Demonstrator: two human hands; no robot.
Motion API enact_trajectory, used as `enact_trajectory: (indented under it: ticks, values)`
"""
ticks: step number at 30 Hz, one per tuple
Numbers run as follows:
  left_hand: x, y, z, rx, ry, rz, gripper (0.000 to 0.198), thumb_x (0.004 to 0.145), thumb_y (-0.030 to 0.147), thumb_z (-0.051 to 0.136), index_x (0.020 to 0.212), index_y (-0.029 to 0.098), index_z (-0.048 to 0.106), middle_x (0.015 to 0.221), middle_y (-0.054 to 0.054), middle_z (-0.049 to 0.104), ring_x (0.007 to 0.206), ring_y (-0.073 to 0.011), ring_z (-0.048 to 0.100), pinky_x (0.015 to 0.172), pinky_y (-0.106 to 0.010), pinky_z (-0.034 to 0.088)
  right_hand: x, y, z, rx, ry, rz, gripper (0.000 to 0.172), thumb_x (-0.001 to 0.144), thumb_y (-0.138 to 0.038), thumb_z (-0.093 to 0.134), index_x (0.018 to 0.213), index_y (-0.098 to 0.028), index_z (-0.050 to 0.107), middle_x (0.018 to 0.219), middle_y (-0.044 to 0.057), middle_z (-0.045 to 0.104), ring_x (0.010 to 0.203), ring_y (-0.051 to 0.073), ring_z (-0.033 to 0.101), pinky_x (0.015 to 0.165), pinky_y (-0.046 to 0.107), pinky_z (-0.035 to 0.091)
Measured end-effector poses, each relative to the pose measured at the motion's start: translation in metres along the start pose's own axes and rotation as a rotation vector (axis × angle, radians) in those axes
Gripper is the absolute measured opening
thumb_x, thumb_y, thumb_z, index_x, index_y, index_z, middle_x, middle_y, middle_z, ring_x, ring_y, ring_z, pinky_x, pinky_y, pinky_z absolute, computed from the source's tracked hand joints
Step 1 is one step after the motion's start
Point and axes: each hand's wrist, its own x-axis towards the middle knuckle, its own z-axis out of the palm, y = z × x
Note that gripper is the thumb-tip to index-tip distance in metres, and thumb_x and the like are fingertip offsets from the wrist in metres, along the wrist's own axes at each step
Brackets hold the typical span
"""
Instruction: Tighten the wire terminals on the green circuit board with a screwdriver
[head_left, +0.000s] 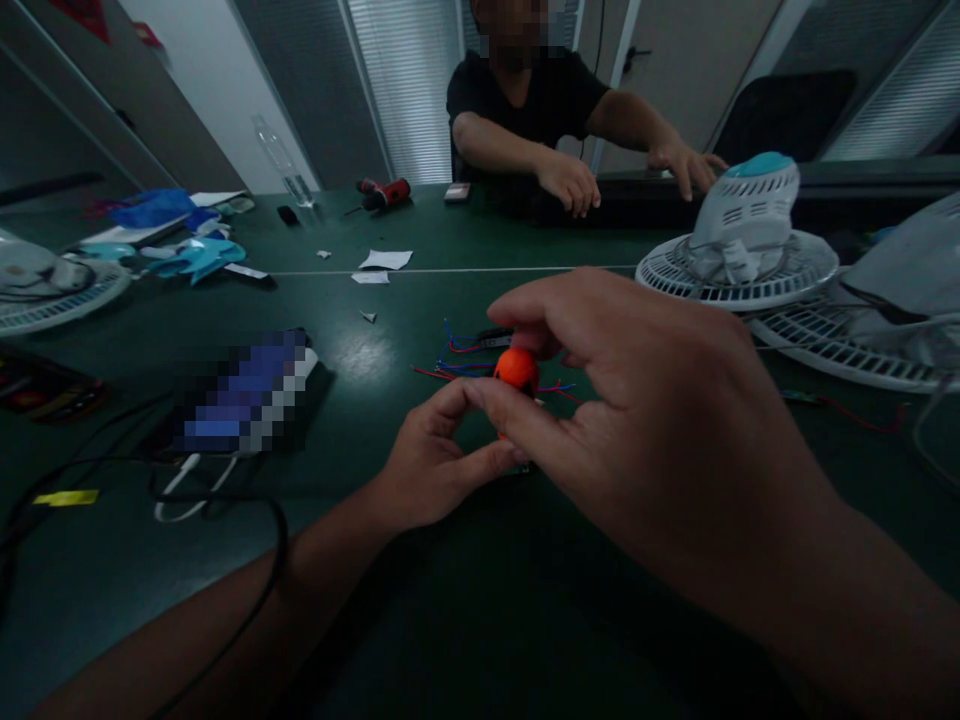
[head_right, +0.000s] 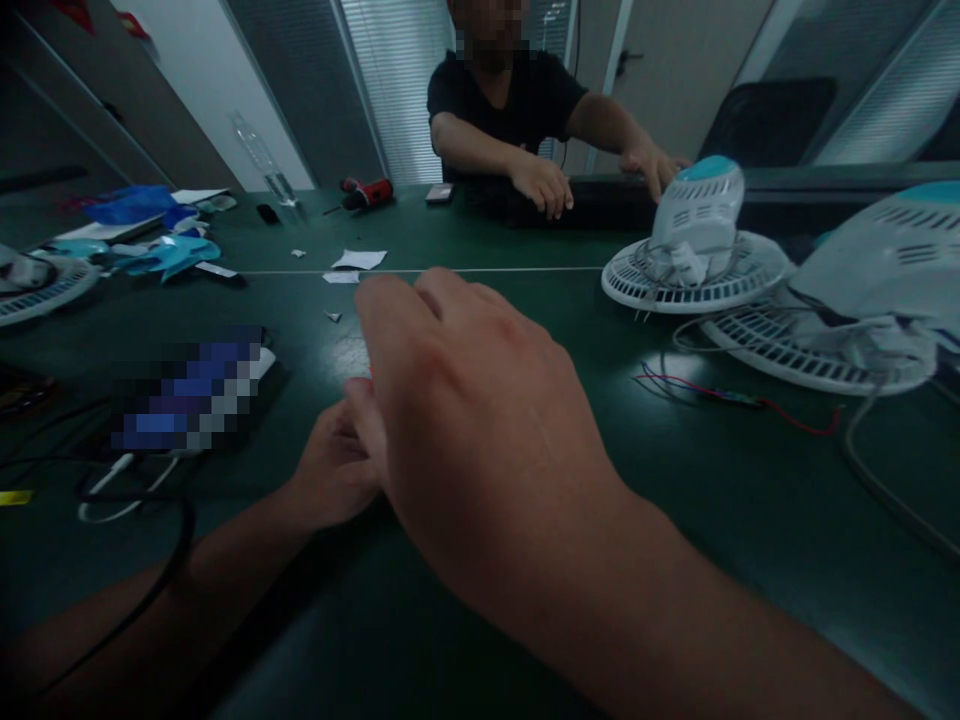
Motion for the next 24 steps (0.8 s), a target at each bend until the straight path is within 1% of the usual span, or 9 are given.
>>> enact_trajectory:
  ticks: [3,6,11,13,16,19,22,24]
  values:
    - [-0.0033,-0.0031,-0.0025,0.021,-0.053,0.018,0.022,0.083,0.030,0.075,0.103,0.025,0.068,0.102,-0.003,0.073,0.096,-0.0212,0.068,0.090,-0.035,0.055,0.0012,-0.0002,-0.0004,-0.014,-0.014,-0.010,0.020,0.079,-0.014,0.069,0.100,-0.013,0.068,0.088,0.004,0.068,0.073,0.020,0.061,0.055,0.034,0.039]
    - [-0.0051,-0.0041,-0.0052,0.086,-0.089,0.037,0.021,0.089,0.030,0.066,0.110,0.025,0.069,0.108,-0.006,0.073,0.103,-0.0242,0.067,0.092,-0.038,0.055,0.0012,0.0001,-0.0013,-0.009,-0.048,-0.016,0.017,0.080,-0.011,0.063,0.097,-0.014,0.068,0.091,0.005,0.070,0.077,0.020,0.063,0.055,0.034,0.040]
    - [-0.0016,0.0010,-0.0062,0.143,-0.099,0.095,0.025,0.089,0.026,0.064,0.112,0.028,0.071,0.111,-0.005,0.074,0.104,-0.0259,0.067,0.094,-0.041,0.056,-0.0002,0.0007,-0.0018,0.035,-0.094,-0.042,0.012,0.081,-0.014,0.061,0.092,-0.017,0.066,0.103,0.006,0.071,0.085,0.022,0.065,0.060,0.034,0.045]
    - [0.0003,0.0033,-0.0052,0.148,-0.085,0.094,0.023,0.087,0.025,0.065,0.110,0.028,0.072,0.109,-0.004,0.075,0.101,-0.0256,0.069,0.093,-0.040,0.057,-0.0002,0.0005,-0.0010,0.045,-0.098,-0.034,0.011,0.083,-0.015,0.061,0.092,-0.017,0.066,0.102,0.006,0.071,0.086,0.022,0.064,0.062,0.035,0.046]
    - [0.0020,0.0046,-0.0032,0.129,-0.048,0.078,0.017,0.084,0.023,0.068,0.101,0.024,0.074,0.101,-0.004,0.077,0.093,-0.0246,0.072,0.087,-0.037,0.060,0.0003,-0.0001,0.0005,0.068,-0.096,-0.002,0.010,0.087,-0.021,0.061,0.093,-0.016,0.068,0.094,0.005,0.069,0.085,0.022,0.063,0.068,0.037,0.047]
    - [0.0027,0.0042,-0.0013,0.092,-0.023,0.068,0.009,0.082,0.019,0.069,0.090,0.022,0.073,0.094,-0.003,0.078,0.085,-0.0220,0.073,0.080,-0.033,0.062,0.0009,-0.0008,0.0012,0.055,-0.064,0.026,0.017,0.085,-0.030,0.069,0.095,-0.016,0.070,0.094,0.006,0.065,0.086,0.023,0.062,0.073,0.038,0.046]
    - [0.0034,0.0046,0.0000,0.054,0.001,0.049,0.006,0.078,0.018,0.074,0.081,0.022,0.070,0.090,-0.002,0.077,0.085,-0.0212,0.073,0.081,-0.033,0.061,0.0006,-0.0016,0.0003,0.021,-0.023,0.034,0.017,0.084,-0.028,0.070,0.094,-0.015,0.072,0.093,0.007,0.061,0.084,0.022,0.059,0.068,0.037,0.042]
    - [0.0038,0.0057,0.0005,0.027,-0.005,0.033,0.009,0.077,0.019,0.076,0.079,0.022,0.068,0.090,-0.001,0.076,0.087,-0.0216,0.072,0.083,-0.034,0.061,0.0001,-0.0023,-0.0006,0.023,-0.030,0.024,0.014,0.086,-0.026,0.067,0.093,-0.016,0.072,0.090,0.006,0.061,0.082,0.022,0.057,0.065,0.036,0.040]
